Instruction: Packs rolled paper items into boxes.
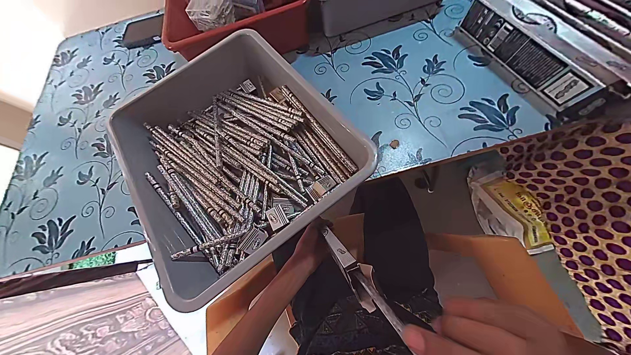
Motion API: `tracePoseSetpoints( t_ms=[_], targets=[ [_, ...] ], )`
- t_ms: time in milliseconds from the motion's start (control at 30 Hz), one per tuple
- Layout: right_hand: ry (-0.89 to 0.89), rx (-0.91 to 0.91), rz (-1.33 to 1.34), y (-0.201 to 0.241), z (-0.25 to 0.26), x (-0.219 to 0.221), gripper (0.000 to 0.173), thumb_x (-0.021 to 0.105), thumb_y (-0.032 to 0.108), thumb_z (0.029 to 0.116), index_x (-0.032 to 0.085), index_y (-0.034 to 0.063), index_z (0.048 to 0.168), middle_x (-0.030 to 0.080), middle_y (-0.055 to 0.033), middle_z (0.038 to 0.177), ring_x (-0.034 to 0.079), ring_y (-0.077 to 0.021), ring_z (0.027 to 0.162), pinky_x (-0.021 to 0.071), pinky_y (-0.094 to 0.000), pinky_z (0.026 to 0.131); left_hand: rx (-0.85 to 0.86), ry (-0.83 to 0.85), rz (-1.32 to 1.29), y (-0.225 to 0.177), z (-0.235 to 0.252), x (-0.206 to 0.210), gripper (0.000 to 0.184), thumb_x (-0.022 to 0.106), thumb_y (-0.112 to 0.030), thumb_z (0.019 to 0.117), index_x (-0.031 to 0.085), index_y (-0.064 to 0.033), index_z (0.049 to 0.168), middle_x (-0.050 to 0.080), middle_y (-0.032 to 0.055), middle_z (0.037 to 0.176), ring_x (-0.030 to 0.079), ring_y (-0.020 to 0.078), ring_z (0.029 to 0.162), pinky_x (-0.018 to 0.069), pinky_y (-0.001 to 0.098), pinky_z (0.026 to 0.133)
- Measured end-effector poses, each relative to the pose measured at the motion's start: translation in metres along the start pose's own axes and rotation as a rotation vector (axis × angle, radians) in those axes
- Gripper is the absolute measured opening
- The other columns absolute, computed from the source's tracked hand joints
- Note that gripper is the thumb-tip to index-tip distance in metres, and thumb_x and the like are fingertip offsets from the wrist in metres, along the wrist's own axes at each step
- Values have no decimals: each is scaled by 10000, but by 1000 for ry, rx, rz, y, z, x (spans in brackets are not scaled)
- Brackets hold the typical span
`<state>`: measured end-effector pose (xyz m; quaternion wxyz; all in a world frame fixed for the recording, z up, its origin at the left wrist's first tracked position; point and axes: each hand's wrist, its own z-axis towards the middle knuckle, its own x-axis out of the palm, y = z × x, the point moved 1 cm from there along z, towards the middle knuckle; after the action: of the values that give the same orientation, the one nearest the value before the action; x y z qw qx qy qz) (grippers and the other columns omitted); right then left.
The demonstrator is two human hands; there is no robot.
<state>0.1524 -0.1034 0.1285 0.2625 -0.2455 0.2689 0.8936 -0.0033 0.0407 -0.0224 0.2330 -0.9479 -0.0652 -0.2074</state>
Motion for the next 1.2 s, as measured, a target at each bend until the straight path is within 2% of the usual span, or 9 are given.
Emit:
tracePoseSetpoints(
  t_ms=[200,500,600,667,733,867,933,1067,1200],
  targets=[
    [13,-68,-52,-13,6,2,175,585,238,1052,605,66,1023,630,-109,1044,625,-196,907,513,-259,860,-10,-10,-35,-1,0,0,260,364,-153,1086,525,-67,902,603,46,679,607,113,517,533,221,473],
    [11,-71,-35,-25,31,6,180,575,226,1052,614,68,977,634,-88,931,638,-179,876,538,-248,835,37,33,-81,3,-2,-2,263,369,-156,1083,540,-69,903,595,43,668,597,121,522,526,240,481],
    [24,-81,-107,-50,75,19,211,548,226,1062,657,80,955,690,-67,916,672,-131,874,543,-219,767,97,39,-29,1,-34,5,317,283,-199,1118,527,-124,931,583,-23,687,599,65,603,531,221,586],
    [113,-81,-194,-78,118,34,216,587,178,1002,737,65,897,716,-65,868,681,-129,799,526,-226,644,122,96,-32,11,-12,-5,341,282,-221,1117,559,-107,954,626,-3,693,629,94,603,551,259,576],
    [382,34,-328,-104,157,50,216,633,237,980,743,51,976,679,-84,884,682,-205,769,535,-332,592,108,137,-17,16,8,-12,289,323,-209,1103,542,-96,953,594,7,683,606,115,564,545,269,542],
    [919,425,-518,-122,203,81,303,610,292,1040,683,-1,1054,676,-179,1015,676,-357,947,515,-532,784,64,104,-58,14,8,-11,273,371,-218,1090,558,-119,918,601,5,694,610,118,599,541,279,575],
    [918,456,-567,-121,203,85,254,521,199,1077,677,1,1054,686,-182,1016,690,-357,947,528,-525,778,44,104,-106,13,10,-11,215,427,-201,1077,564,-121,931,609,12,717,620,122,626,549,281,599],
    [574,320,-492,-126,182,78,205,566,127,1026,734,9,1027,707,-137,907,705,-296,783,546,-474,633,45,145,-106,15,13,-10,183,467,-155,1055,571,-112,910,612,14,718,619,120,622,546,268,588],
    [878,393,-402,-130,185,85,342,589,310,1048,683,-4,1145,686,-171,1039,687,-329,956,537,-513,805,79,155,-74,14,15,-9,160,482,-113,1042,574,-119,910,609,7,736,611,117,647,538,267,618]
  ],
)
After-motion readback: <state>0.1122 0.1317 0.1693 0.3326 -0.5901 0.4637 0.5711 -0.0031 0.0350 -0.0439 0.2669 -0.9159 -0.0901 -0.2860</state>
